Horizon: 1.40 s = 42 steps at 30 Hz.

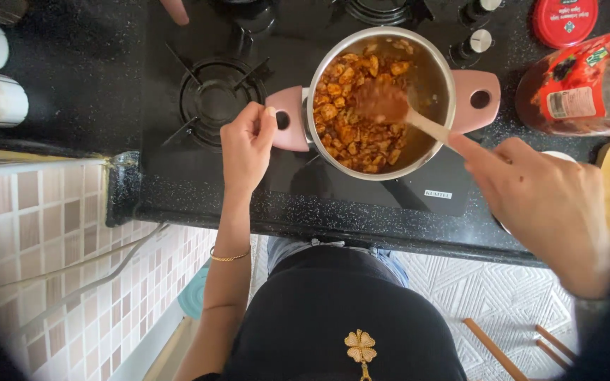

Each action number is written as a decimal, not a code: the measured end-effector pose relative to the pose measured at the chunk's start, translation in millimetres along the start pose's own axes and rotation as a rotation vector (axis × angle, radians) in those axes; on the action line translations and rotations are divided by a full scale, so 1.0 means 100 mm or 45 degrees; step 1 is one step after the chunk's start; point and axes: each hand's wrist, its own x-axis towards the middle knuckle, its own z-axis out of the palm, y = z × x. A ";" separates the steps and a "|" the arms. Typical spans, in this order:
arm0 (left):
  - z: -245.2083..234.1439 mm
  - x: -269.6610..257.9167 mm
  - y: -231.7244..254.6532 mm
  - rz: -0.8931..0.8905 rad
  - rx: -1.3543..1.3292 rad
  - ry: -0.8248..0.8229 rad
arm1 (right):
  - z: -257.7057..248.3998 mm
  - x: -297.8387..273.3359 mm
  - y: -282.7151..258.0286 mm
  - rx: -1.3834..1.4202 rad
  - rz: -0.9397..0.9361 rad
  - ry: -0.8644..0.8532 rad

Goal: The person stirs chopped onions in a pot on the stovetop with a wooden spoon, adds tomato paste from a jar and stirs it in. They pour green peas from a colander into the pot, stir the mixture, then pour hot water from a kettle into the pot and place the kettle back on the stove.

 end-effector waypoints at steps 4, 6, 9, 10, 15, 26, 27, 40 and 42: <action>-0.01 -0.01 0.03 0.016 0.019 -0.009 | 0.25 -0.20 -0.21 0.249 0.061 0.251; -0.01 -0.02 0.04 0.040 0.050 -0.009 | 0.57 -0.38 -0.39 0.601 0.210 0.432; -0.01 -0.01 0.03 0.087 0.089 0.003 | 0.77 -0.50 -0.57 0.741 0.320 0.580; -0.01 -0.01 0.04 0.086 0.090 -0.002 | 0.79 -0.51 -0.61 0.742 0.325 0.577; -0.01 0.00 0.11 0.115 0.117 -0.005 | 0.90 -0.57 -0.76 0.710 0.342 0.547; -0.04 0.02 0.06 0.196 0.176 0.023 | 1.16 -0.70 -0.91 0.828 0.423 0.606; -0.04 0.02 0.07 0.188 0.186 0.024 | 1.16 -0.74 -0.94 0.885 0.429 0.590; -0.01 -0.23 0.34 0.501 0.469 0.293 | 2.50 -1.77 -1.39 1.565 1.490 0.734; 0.16 -0.37 0.60 0.478 0.374 0.373 | 2.59 -1.72 -1.37 1.376 1.400 0.616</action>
